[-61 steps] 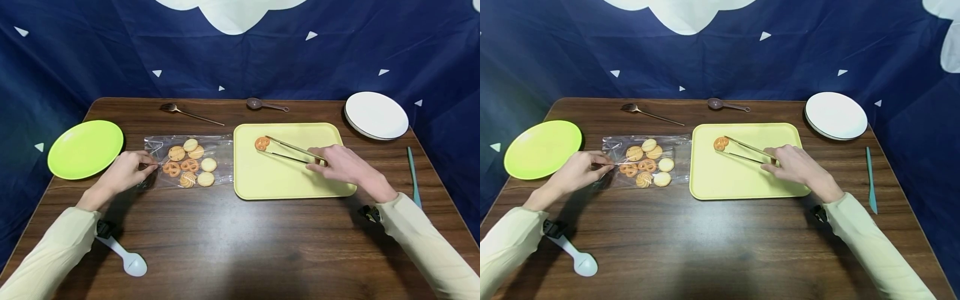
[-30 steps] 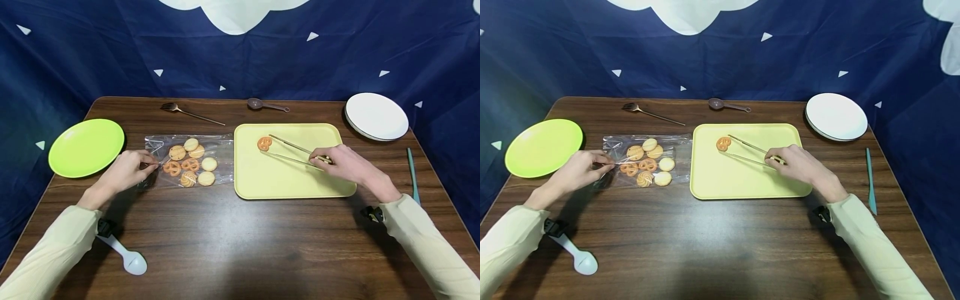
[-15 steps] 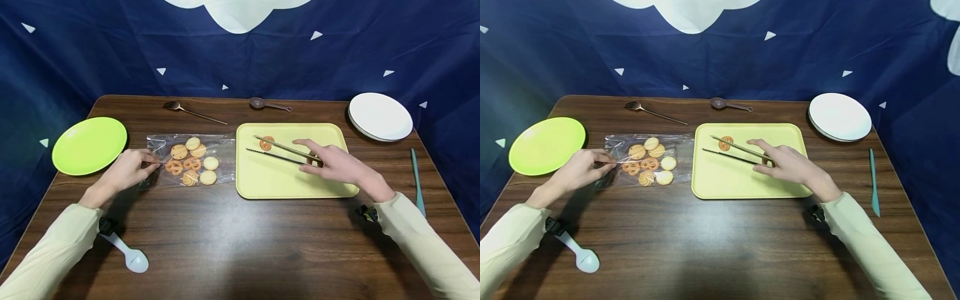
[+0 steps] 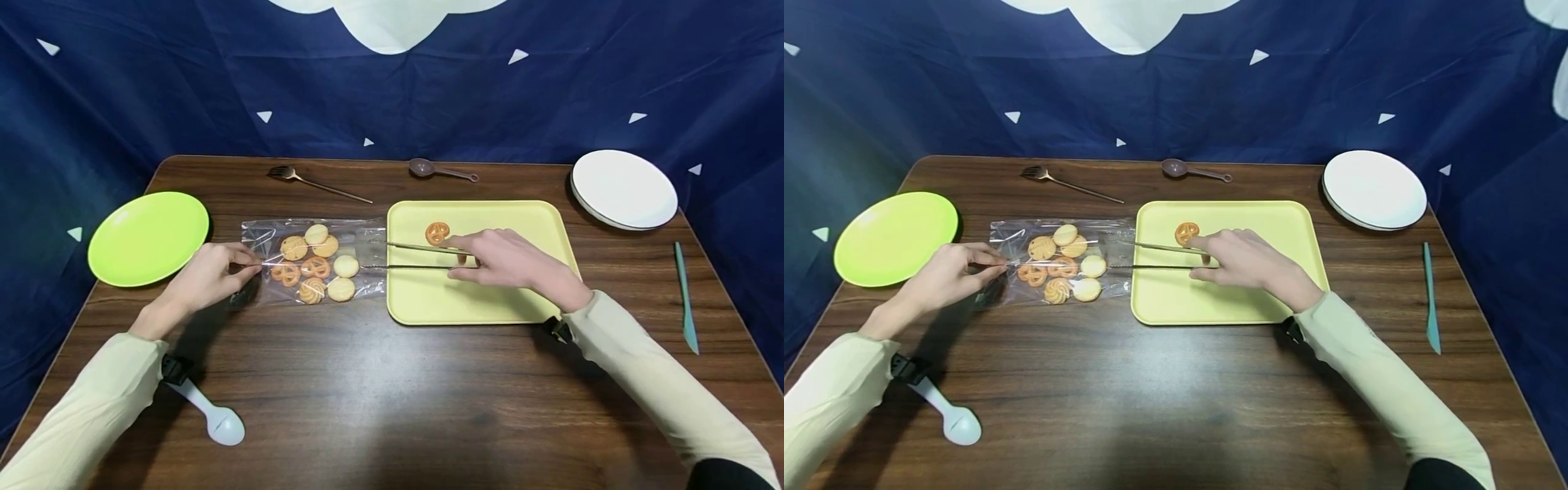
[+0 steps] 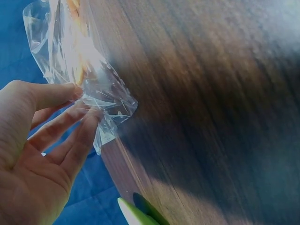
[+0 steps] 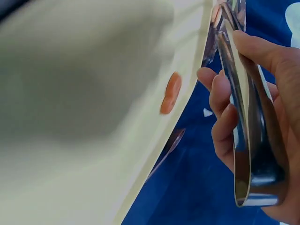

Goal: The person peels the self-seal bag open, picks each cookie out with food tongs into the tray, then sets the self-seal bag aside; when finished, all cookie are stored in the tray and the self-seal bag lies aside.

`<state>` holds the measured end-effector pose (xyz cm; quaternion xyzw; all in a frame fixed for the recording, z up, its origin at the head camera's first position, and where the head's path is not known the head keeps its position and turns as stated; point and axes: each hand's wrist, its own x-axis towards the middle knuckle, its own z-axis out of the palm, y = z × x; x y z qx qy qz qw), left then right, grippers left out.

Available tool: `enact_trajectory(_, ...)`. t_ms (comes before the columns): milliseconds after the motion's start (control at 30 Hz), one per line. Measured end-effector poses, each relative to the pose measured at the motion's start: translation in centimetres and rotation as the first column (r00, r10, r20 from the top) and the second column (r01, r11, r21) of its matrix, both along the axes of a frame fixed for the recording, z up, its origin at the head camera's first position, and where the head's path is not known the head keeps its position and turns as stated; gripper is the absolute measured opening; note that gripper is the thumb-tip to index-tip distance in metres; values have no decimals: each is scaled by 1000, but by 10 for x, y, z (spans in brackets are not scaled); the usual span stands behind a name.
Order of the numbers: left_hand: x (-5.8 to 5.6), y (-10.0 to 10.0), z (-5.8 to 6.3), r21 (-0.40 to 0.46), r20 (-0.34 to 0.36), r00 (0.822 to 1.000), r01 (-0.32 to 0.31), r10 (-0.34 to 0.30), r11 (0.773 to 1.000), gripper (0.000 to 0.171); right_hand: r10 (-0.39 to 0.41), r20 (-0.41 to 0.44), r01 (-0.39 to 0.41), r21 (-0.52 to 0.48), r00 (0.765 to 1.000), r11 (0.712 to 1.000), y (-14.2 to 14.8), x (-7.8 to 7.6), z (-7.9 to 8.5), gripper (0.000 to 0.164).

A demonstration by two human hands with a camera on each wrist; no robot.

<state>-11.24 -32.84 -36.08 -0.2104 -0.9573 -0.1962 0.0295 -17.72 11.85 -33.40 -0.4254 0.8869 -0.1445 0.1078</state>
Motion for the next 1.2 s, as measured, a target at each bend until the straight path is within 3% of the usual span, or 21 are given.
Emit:
enact_trajectory(200, -2, 0, -1, 32, -17, 999, 36, -36, 999, 10, -10, 23, 9, 40, 1000, 999, -12, -7, 5, 46)
enact_trajectory(533, -4, -3, 2, 24, -30, 994, 103, -102, 994, 11, -54, 7, 54, 29, 999, 998, -3, -15, 8, 42)
enact_trajectory(800, -1, -4, -2, 12, -61, 994, 86, -85, 996, 8, -62, -16, 62, 37, 998, 997, -6, -14, 5, 43)
enact_trajectory(1033, -1, -2, -4, -39, -39, 997, 59, -61, 997, 4, -72, -21, 73, 58, 997, 996, -8, -12, 6, 46)
enact_trajectory(1200, -1, -2, -3, -50, -62, 995, 75, -79, 996, 4, -62, -22, 63, 57, 998, 996, -9, -11, 6, 46)
